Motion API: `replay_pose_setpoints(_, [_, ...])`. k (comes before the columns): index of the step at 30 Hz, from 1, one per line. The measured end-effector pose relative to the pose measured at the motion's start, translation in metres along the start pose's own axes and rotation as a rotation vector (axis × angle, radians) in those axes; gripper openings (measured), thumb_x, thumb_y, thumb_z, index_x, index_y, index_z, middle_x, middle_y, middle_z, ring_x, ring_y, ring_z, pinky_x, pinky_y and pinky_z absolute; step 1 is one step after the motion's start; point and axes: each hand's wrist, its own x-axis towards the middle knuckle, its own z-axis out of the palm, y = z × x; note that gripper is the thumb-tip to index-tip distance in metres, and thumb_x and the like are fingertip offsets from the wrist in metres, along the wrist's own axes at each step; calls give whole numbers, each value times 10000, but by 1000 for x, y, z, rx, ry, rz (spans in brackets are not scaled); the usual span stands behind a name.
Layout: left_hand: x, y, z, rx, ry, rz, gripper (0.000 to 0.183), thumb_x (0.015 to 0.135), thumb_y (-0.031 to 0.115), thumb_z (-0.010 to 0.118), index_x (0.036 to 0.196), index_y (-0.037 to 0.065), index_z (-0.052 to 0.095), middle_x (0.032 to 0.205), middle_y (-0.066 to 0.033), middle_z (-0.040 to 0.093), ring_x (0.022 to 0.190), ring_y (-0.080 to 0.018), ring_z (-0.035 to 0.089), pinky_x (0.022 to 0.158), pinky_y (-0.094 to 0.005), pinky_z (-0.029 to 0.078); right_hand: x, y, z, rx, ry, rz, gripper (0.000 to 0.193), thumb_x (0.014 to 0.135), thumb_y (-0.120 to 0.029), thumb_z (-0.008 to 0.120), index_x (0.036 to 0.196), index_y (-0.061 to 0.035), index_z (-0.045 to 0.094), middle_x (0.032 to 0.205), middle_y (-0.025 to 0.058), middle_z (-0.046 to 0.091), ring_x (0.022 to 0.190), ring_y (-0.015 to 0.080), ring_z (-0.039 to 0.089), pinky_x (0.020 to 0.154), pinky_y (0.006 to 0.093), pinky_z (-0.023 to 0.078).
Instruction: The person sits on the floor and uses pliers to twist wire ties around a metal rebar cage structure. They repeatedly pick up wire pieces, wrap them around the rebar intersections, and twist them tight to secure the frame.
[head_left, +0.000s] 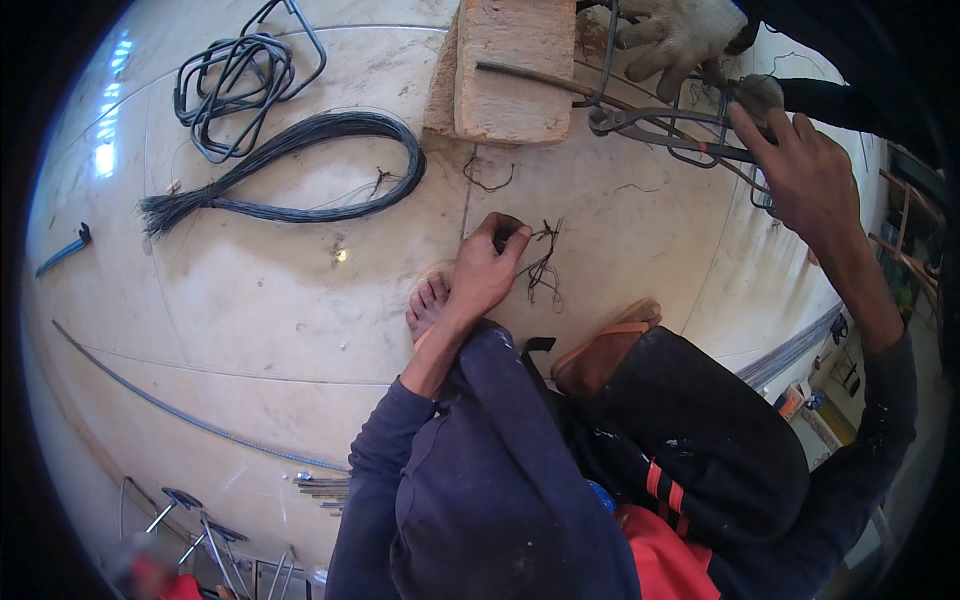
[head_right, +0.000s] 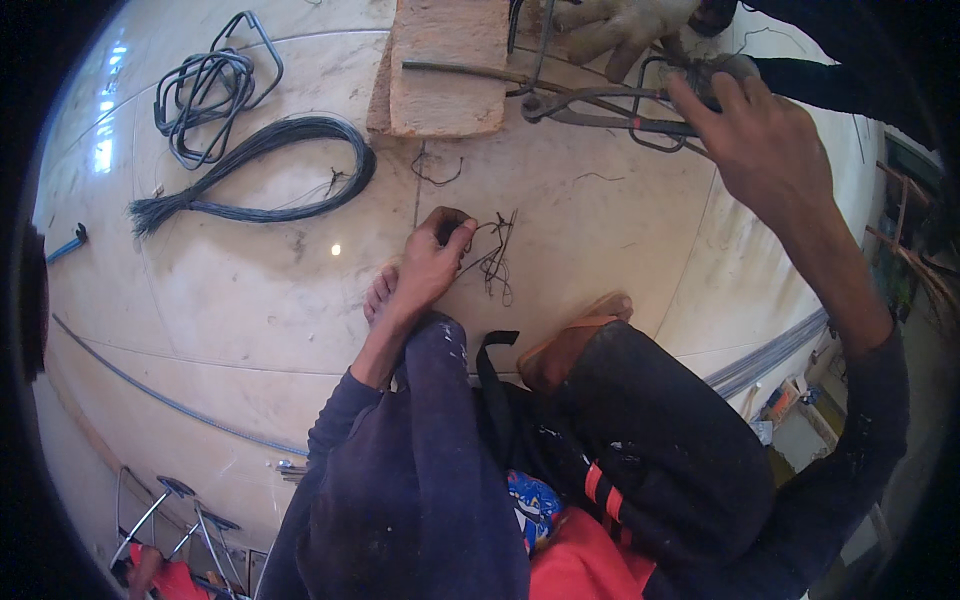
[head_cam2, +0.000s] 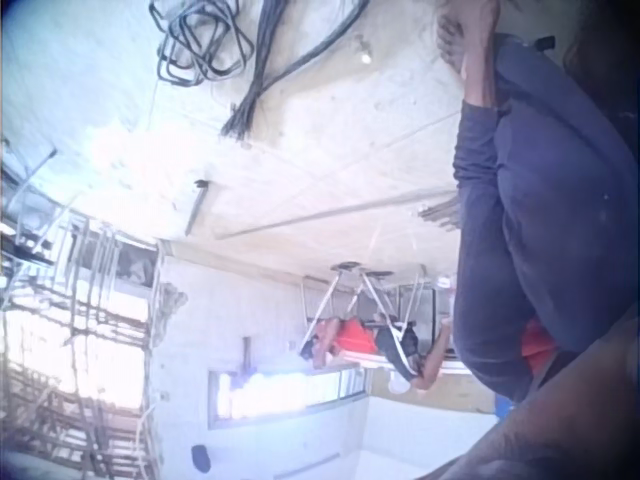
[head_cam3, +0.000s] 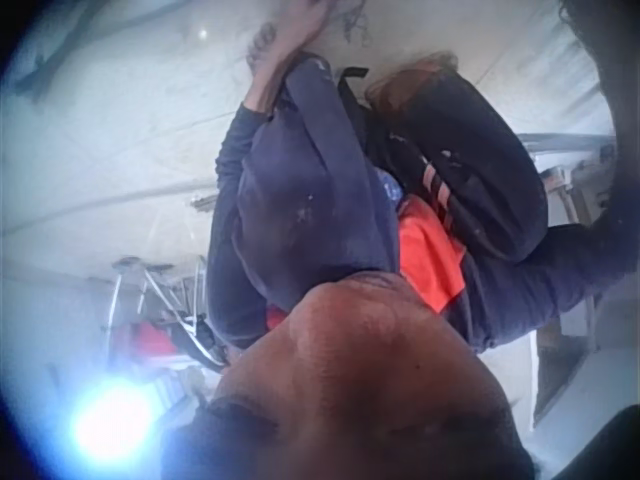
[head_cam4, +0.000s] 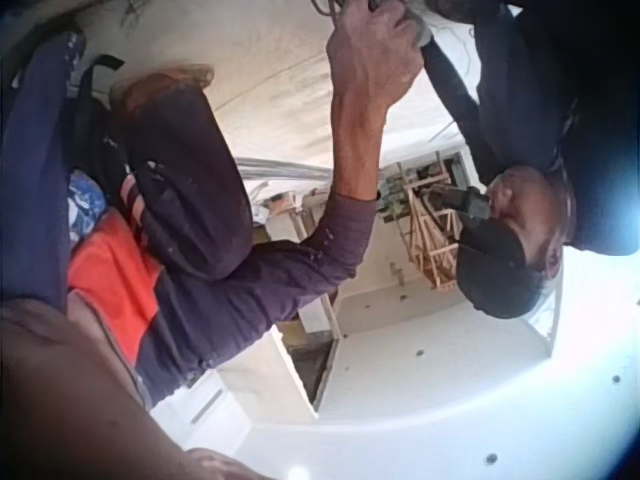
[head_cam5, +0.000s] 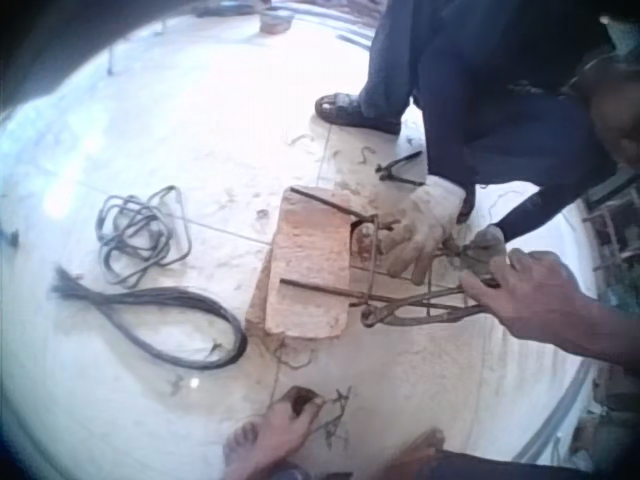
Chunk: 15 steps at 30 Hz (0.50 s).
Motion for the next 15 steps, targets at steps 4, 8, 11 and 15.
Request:
replay_pose_setpoints(4, [0, -6, 1, -34, 21, -1, 284, 886, 245, 599, 956, -29, 621, 808, -162, 659, 735, -242, 627, 702, -340, 479, -1, 4, -6, 118, 51, -191, 585, 746, -71, 604, 1321, -135, 523, 897, 80, 560, 772, 212, 570, 615, 329, 516])
replay_pose_setpoints(8, [-1, 1, -3, -50, 16, -41, 274, 887, 238, 601, 955, -27, 620, 799, -151, 656, 723, -221, 619, 692, -332, 476, 12, 14, 3, -77, 41, -57, 535, 755, -57, 589, 1285, -125, 564, 887, 82, 553, 776, 206, 573, 622, 326, 511])
replay_pose_setpoints(11, [1, 1, -6, -44, 17, -20, 273, 889, 240, 600, 958, -24, 622, 784, -137, 650, 711, -203, 607, 686, -326, 474, 1, 13, 3, 3, 4, -111, 582, 742, -26, 588, 1313, -131, 539, 932, 93, 572, 802, 213, 584, 635, 322, 515])
replay_pose_setpoints(15, [0, 2, -3, -56, 5, -33, 278, 888, 249, 601, 958, -19, 625, 774, -129, 649, 706, -194, 606, 680, -324, 473, 4, 15, 2, -43, 80, -51, 569, 746, -29, 582, 1305, -130, 550, 901, 87, 556, 799, 209, 571, 655, 317, 507])
